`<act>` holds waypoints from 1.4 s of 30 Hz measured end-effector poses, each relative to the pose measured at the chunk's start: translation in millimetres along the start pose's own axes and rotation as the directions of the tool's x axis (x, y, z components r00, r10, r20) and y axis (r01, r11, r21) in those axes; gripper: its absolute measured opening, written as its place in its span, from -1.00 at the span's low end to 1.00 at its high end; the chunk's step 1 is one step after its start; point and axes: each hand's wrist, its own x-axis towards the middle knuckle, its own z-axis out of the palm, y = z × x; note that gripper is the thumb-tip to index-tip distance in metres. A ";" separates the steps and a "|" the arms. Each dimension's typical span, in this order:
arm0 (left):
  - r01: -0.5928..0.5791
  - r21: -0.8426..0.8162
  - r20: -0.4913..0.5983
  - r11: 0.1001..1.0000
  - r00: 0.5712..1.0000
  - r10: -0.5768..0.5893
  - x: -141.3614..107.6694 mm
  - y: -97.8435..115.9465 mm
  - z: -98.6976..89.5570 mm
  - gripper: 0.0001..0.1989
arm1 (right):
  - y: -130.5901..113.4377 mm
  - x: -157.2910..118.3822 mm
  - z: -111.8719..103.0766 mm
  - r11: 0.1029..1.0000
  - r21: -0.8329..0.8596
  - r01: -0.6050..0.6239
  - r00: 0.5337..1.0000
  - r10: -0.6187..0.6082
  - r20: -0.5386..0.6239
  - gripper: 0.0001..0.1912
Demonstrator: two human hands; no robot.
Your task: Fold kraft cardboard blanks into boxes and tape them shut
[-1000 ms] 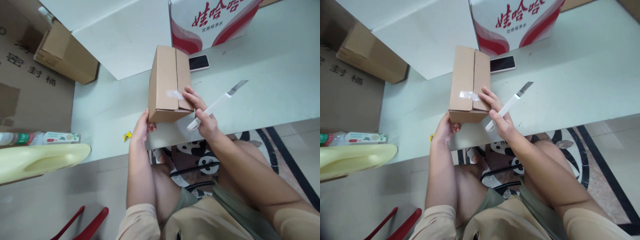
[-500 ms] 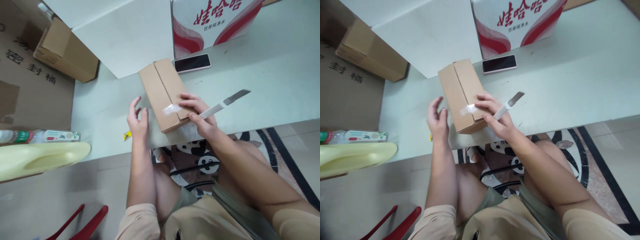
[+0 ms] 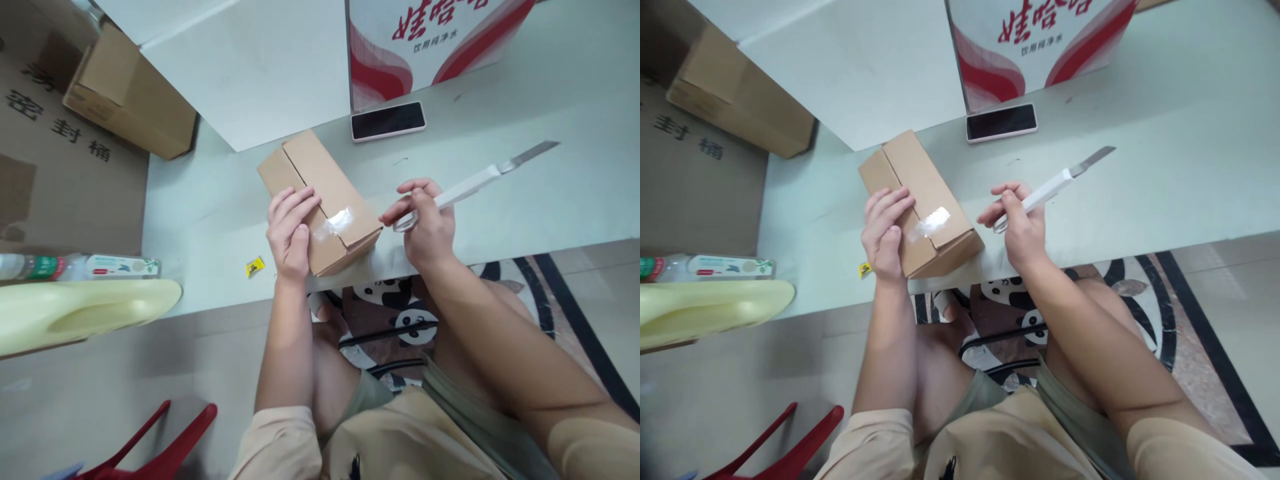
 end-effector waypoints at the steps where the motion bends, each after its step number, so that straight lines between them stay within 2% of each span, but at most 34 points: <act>1: -0.005 -0.010 -0.013 1.000 1.000 0.005 0.0 1.8 2.1 -0.50 | 1.2 1.9 -0.5 1.000 -0.010 -0.028 0.999 0.028 -0.044 -0.70; 5: 0.009 -0.012 -0.073 1.000 0.997 -0.010 -0.2 11.6 11.1 -0.54 | 0.5 5.1 -0.2 0.994 -0.034 -0.104 0.995 0.103 -0.006 -0.67; 8: 0.039 0.035 -0.098 0.999 0.995 -0.035 -0.8 17.7 16.3 -0.52 | -2.1 4.4 1.6 0.987 -0.014 -0.160 0.987 0.161 0.025 -0.78; 13: 0.058 0.098 -0.097 0.994 0.994 -0.048 -0.9 21.6 19.0 -0.50 | -4.5 4.1 3.8 0.976 -0.028 -0.217 0.976 0.217 -0.006 -0.91; 19: 0.052 0.064 -0.109 0.997 0.993 -0.045 -0.7 21.5 20.6 -0.54 | -8.0 3.9 2.5 0.977 -0.043 -0.209 0.978 0.209 -0.009 -0.91; 34: 0.060 0.085 -0.132 0.995 0.990 -0.049 2.3 24.1 26.7 -0.53 | -11.0 5.4 -4.2 0.988 -0.056 -0.145 0.988 0.148 0.040 -0.70; 42: 0.086 0.083 -0.158 0.993 0.985 -0.072 -0.4 21.1 31.3 -0.51 | -7.7 5.9 -7.4 0.989 -0.120 -0.085 0.996 0.088 0.019 -0.59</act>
